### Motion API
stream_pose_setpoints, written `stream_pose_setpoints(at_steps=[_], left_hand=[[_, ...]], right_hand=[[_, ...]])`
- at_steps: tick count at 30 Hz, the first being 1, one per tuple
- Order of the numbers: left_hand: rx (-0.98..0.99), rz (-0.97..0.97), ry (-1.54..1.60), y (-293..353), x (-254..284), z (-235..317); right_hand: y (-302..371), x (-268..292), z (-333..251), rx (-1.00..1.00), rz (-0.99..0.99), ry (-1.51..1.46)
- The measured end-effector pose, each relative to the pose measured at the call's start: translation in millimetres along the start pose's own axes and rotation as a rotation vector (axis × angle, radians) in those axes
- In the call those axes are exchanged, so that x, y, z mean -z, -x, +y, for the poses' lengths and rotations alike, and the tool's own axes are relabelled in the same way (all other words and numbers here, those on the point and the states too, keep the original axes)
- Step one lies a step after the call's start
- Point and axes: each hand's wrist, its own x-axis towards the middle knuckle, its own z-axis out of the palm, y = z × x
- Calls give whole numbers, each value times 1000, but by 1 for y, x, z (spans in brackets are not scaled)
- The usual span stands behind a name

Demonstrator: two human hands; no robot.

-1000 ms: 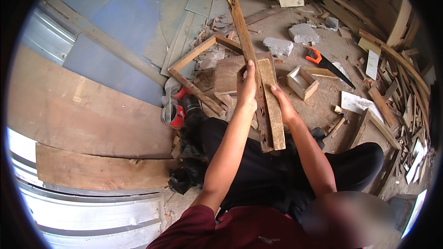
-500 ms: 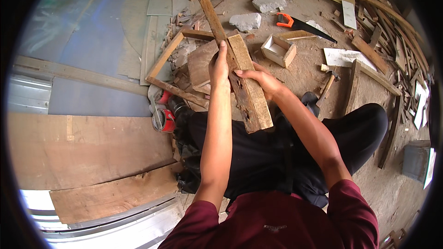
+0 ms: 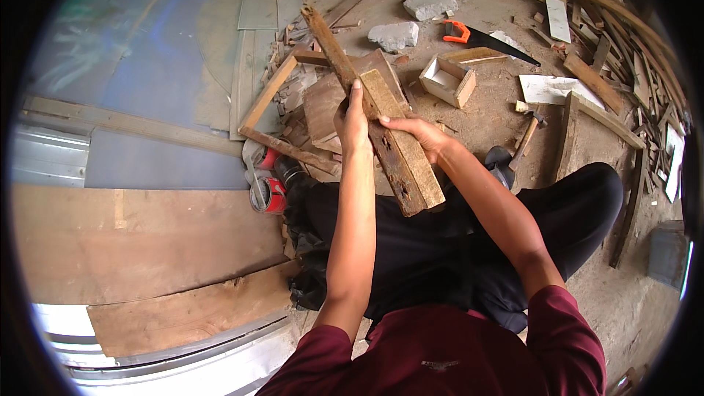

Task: The person sits on the floor and uses a hammer to break a piece of wood into smaller pieces. They repeatedly strike the wood, reposition it, and handle the resulting fragments.

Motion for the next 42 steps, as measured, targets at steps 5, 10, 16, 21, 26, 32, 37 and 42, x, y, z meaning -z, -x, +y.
stream_pose_setpoints(at_steps=[5, 10, 16, 21, 26, 32, 37, 42], left_hand=[[-82, 17, -35, 8, -8, -4], [-170, 60, -127, 14, -14, 14], [-257, 151, -126, 14, -16, 19], [-280, 179, -104, 8, -12, 10], [-294, 111, -108, 10, -9, 9], [-249, 117, 38, 16, -12, 9], [-22, -89, 280, 21, -4, 18], [-128, -60, 184, 32, -11, 28]], right_hand=[[5, 8, -6, 92, -57, 165], [3, 21, -19, 254, 29, 715], [-4, 19, -17, 313, -63, 602], [-5, 32, -21, 301, -115, 714], [-3, 39, -21, 347, -100, 839], [-1, 47, -31, 338, -21, 865], [5, 31, -33, 280, 80, 654], [13, -14, -29, 391, 99, 923]])
